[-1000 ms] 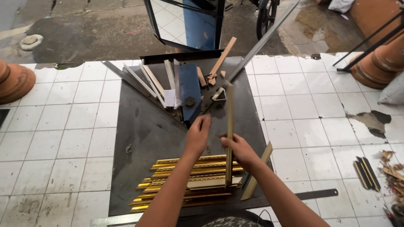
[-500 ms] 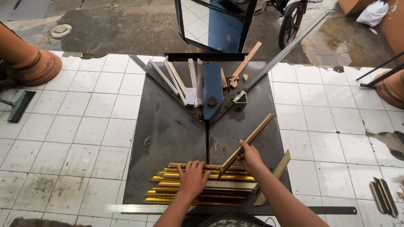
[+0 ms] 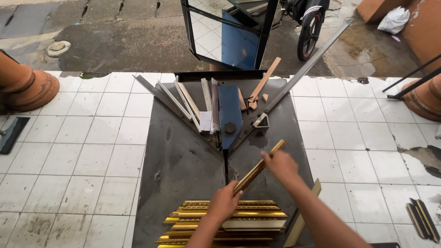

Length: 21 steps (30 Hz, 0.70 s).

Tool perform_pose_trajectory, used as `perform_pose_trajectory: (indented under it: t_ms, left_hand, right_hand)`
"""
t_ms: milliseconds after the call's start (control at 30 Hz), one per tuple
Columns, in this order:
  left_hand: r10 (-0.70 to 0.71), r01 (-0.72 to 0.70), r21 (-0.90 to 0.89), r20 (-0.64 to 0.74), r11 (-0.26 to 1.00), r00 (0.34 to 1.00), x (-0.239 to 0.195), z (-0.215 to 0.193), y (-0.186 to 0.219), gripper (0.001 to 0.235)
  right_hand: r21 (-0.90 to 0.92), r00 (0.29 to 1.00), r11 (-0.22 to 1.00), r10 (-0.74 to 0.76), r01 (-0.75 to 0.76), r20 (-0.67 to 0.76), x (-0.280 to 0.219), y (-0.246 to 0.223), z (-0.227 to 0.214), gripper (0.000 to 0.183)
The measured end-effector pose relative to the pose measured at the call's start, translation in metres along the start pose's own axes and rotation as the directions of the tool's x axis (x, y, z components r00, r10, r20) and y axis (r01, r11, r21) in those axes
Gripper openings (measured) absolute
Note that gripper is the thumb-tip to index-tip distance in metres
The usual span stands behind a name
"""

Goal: The person is organizing and aligning gold-colored frame molding pieces on a miter cutting machine in preparation for assembly.

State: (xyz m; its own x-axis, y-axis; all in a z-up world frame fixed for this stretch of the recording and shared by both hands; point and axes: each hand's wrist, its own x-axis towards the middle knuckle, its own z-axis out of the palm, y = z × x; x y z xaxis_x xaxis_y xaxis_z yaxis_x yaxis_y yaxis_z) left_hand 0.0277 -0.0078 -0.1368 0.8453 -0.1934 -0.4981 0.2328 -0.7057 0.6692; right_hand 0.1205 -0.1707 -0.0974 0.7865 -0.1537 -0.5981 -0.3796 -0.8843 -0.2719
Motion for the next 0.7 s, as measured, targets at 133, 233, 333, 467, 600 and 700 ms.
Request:
perform_pose_trajectory:
  t_ms: [133,233,333,467,600,700]
  left_hand:
    - [-0.119,0.133,-0.247,0.072,0.960,0.990,0.006,-0.005,0.015,0.020]
    - [-0.114,0.147,-0.326,0.116,0.934,0.987,0.014,-0.001,0.019,0.021]
    - [-0.103,0.128,-0.349,0.089,0.928,0.991,0.026,0.017,0.016,0.025]
    - [-0.132,0.174,-0.422,0.128,0.890,0.983,0.035,0.015,0.026,0.025]
    - [-0.164,0.220,-0.415,0.168,0.883,0.972,0.043,0.013,0.029,0.026]
    - [-0.192,0.236,-0.414,0.146,0.879,0.970,0.045,0.016,0.024,0.031]
  right_hand:
    - [-0.082,0.927,0.977,-0.210,0.194,-0.310,0.059,-0.027,-0.028,0.025]
    - [-0.399,0.890,0.867,-0.403,0.298,-0.211,0.129,-0.037,-0.027,0.031]
    - [-0.507,0.894,0.809,-0.423,0.298,-0.150,0.163,-0.047,-0.027,0.038]
    - [-0.640,0.926,0.722,-0.375,0.265,-0.040,0.176,-0.069,-0.036,0.029]
    - [-0.543,0.934,0.777,-0.355,0.319,0.041,0.214,-0.067,-0.025,0.017]
    - [-0.580,0.907,0.703,-0.378,0.411,0.184,0.231,-0.069,-0.026,0.018]
